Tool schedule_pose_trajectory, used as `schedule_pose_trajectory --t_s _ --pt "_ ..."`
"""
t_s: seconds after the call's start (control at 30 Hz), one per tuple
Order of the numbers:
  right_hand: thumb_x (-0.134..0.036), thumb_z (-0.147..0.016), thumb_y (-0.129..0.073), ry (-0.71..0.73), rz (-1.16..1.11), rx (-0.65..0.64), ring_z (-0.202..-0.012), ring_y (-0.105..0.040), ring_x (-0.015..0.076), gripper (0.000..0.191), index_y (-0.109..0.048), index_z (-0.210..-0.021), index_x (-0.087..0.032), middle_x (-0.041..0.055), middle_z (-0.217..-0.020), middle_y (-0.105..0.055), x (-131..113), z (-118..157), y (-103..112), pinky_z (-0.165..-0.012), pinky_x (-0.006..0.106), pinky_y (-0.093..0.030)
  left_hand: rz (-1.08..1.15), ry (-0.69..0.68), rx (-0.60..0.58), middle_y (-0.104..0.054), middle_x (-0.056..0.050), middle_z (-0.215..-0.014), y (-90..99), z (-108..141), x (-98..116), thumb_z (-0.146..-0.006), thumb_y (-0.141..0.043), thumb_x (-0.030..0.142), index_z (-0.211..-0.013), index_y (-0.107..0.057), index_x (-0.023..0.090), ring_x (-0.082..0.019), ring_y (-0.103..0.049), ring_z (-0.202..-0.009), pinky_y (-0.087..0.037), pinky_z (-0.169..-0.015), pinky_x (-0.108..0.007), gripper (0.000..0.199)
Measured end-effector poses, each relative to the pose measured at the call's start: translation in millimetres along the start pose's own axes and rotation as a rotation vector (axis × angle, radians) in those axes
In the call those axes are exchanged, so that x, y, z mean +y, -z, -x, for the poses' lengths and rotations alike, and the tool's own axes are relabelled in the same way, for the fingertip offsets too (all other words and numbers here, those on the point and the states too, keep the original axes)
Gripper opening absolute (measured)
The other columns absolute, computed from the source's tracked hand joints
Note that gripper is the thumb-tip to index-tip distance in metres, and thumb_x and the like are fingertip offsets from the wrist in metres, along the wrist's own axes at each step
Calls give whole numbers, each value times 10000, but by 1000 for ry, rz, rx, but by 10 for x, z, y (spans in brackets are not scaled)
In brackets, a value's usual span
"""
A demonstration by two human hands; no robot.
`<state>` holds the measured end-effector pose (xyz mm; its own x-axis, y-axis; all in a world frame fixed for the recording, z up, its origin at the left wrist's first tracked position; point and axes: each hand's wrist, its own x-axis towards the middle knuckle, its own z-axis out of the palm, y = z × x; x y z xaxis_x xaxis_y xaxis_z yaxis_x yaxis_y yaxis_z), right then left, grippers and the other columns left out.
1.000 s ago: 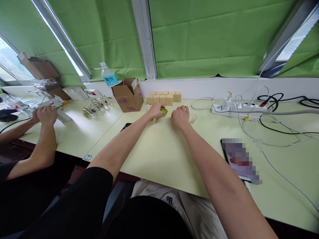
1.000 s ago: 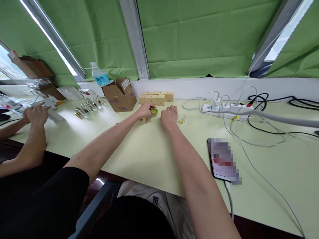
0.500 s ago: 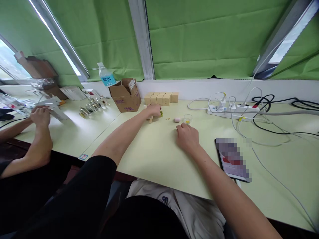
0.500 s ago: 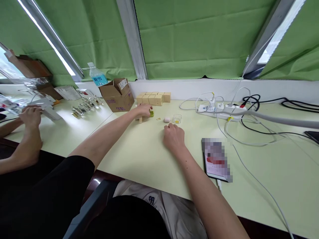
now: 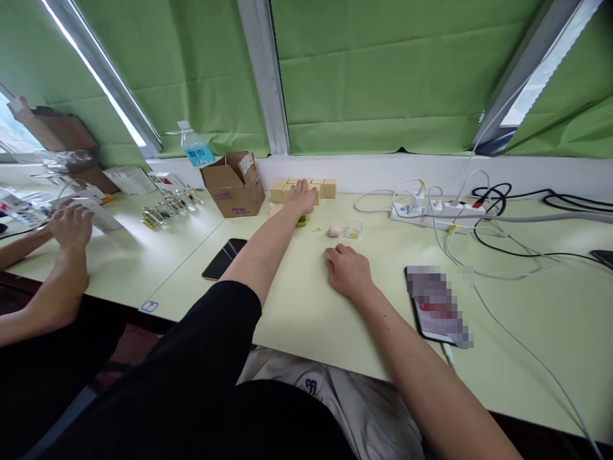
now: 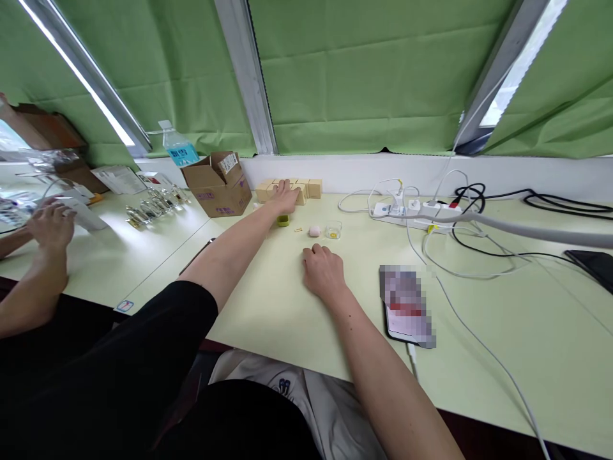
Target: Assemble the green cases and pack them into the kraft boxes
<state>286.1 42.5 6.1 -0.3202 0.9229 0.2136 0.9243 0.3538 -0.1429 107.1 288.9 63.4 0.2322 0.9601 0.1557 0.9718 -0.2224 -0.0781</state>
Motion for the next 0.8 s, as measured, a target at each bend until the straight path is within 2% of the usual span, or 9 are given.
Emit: schedule_pose_trajectory --t_s 0.07,0.13,0.2,0.3,0.43,0.6,0.73,0.8 --pt "-250 -1100 -531 -7 -18 5 -1140 -697 282 291 -701 -1333 -216 125 -1270 -732 5 4 9 -741 358 -492 12 -26 30 -344 -258 -1754 -11 -38 17 -852 -704 171 -1590 -491 132 -445 -248 -1666 -248 -1338 -624 769" --pt "-251 -1100 -532 -9 -29 4 -1158 -697 284 299 -695 -1349 -218 123 -1283 -732 8 4 20 -751 361 -501 19 -48 48 -370 -257 -1738 -6 -72 32 -858 -703 167 -1594 -468 108 -417 -239 -1678 -226 -1363 -573 776" --pt "-256 -1104 -528 -9 -36 2 -1173 -696 284 302 -690 -1357 -220 124 -1294 -731 8 2 30 -761 359 -507 29 -61 45 -454 -269 -1671 -1 -94 52 -860 -694 142 -1594 -451 73 -404 -313 -1649 -219 -1372 -545 776" --pt "-260 -1107 -520 -14 -43 1 -1181 -695 284 309 -685 -1366 -220 127 -1302 -730 5 -2 39 -759 355 -512 41 -60 36 -529 -277 -1584 -10 -90 85 -870 -668 94 -1586 -445 52 -399 -465 -1543 -278 -1343 -534 750" --pt "-254 -1108 -499 -29 -46 0 -1186 -690 285 337 -670 -1397 -222 132 -1316 -726 5 -8 38 -766 365 -529 42 -49 28 -468 -285 -1631 -29 -46 99 -884 -650 60 -1607 -421 74 -399 -460 -1534 -373 -1269 -512 759" --pt "-253 -1107 -490 -38 -43 1 -1197 -686 281 349 -657 -1412 -227 134 -1329 -722 1 -10 41 -775 360 -534 20 -45 -8 -374 -284 -1712 -15 -32 92 -887 -683 82 -1505 -518 105 -440 -382 -1580 -343 -1266 -592 640" --pt "-255 -1107 -483 -40 -46 17 -1193 -690 272 349 -657 -1407 -229 132 -1325 -729 -13 -8 45 -766 338 -522 12 -71 -8 -544 -249 -1572 -8 3 99 -858 -715 107 -1509 -485 123 -429 -438 -1516 -363 -1238 -579 691" --pt "-254 -1108 -470 -45 -55 19 -1198 -688 271 362 -649 -1422 -230 135 -1339 -725 -15 -5 46 -771 338 -528 12 -81 12 -579 -235 -1525 8 39 110 -845 -733 129 -1491 -485 127 -425 -450 -1493 -358 -1236 -561 692"
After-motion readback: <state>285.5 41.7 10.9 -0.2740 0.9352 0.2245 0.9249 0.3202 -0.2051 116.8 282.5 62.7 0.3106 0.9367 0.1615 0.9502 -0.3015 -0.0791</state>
